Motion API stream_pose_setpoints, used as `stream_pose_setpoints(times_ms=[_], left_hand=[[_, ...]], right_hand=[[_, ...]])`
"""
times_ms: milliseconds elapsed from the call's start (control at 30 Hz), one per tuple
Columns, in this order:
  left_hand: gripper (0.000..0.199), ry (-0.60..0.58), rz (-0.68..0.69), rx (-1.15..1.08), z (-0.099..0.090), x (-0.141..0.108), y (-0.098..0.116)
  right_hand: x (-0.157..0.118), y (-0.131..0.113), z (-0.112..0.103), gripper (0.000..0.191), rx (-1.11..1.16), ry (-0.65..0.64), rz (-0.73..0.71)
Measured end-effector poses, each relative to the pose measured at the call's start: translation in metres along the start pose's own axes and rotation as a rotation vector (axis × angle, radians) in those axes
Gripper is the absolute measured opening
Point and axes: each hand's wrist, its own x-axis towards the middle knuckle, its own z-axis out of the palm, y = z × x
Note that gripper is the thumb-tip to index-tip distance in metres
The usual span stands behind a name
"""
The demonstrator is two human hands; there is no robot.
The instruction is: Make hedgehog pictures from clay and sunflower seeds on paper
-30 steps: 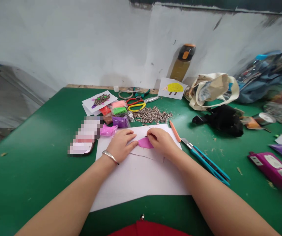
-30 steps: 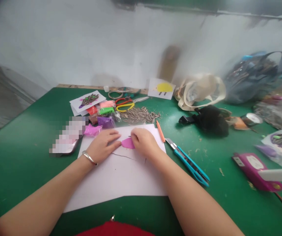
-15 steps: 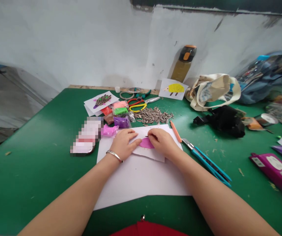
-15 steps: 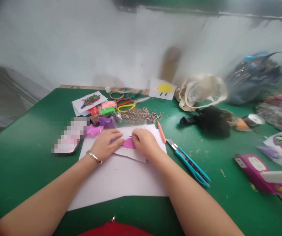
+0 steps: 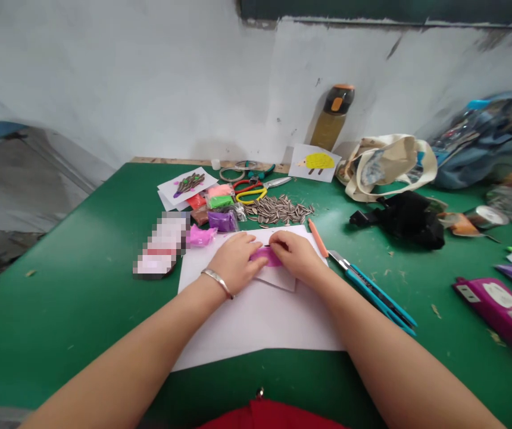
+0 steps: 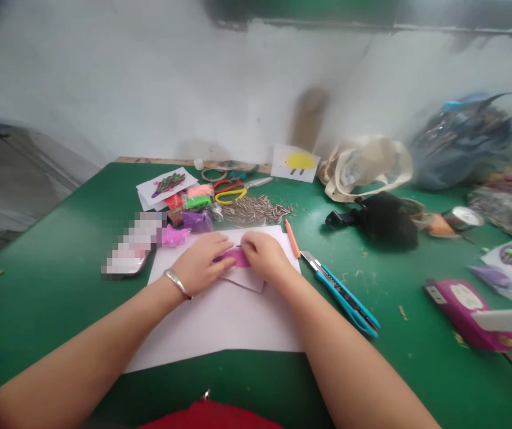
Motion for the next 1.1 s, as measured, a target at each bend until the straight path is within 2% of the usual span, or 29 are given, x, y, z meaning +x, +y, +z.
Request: stream_pose_setpoints(times_ms=[67, 167, 333, 400, 533, 800, 967, 1100], left_hand=[[0.045, -0.015, -0.037, 0.053, 0.008, -0.005, 0.005], [0.052, -0.057, -0.097, 0.094, 0.018, -0.011, 0.006], [0.062, -0.069, -0.114, 0.073, 0.023, -0.013, 0.003], [0.062, -0.059, -0.111, 0.072, 0.024, -0.013, 0.002], [0.058, -0.016, -0.097, 0.076, 0.028, -0.013, 0.002], [0.058, -0.055, -0.116, 0.062, 0.025, -0.013, 0.004], [0.058, -0.023, -0.099, 0.067, 0.028, -0.013, 0.001], [0.058, -0.020, -0.090, 0.062, 0.030, -0.014, -0.001]], right_hand=[[-0.001, 0.003, -0.004, 0.013, 0.061, 0.044, 0.062], [-0.004, 0.000, -0.012, 0.014, 0.043, 0.086, 0.104], [-0.020, -0.019, -0.014, 0.016, -0.090, -0.013, 0.010], [-0.029, -0.023, -0.008, 0.015, -0.116, -0.031, -0.023], [-0.041, -0.018, 0.002, 0.014, -0.115, 0.016, -0.045], [-0.038, -0.015, 0.002, 0.017, -0.174, -0.013, -0.085], [-0.038, -0.016, 0.004, 0.021, -0.258, -0.063, -0.117], [-0.039, -0.013, 0.002, 0.021, -0.197, -0.039, -0.121]])
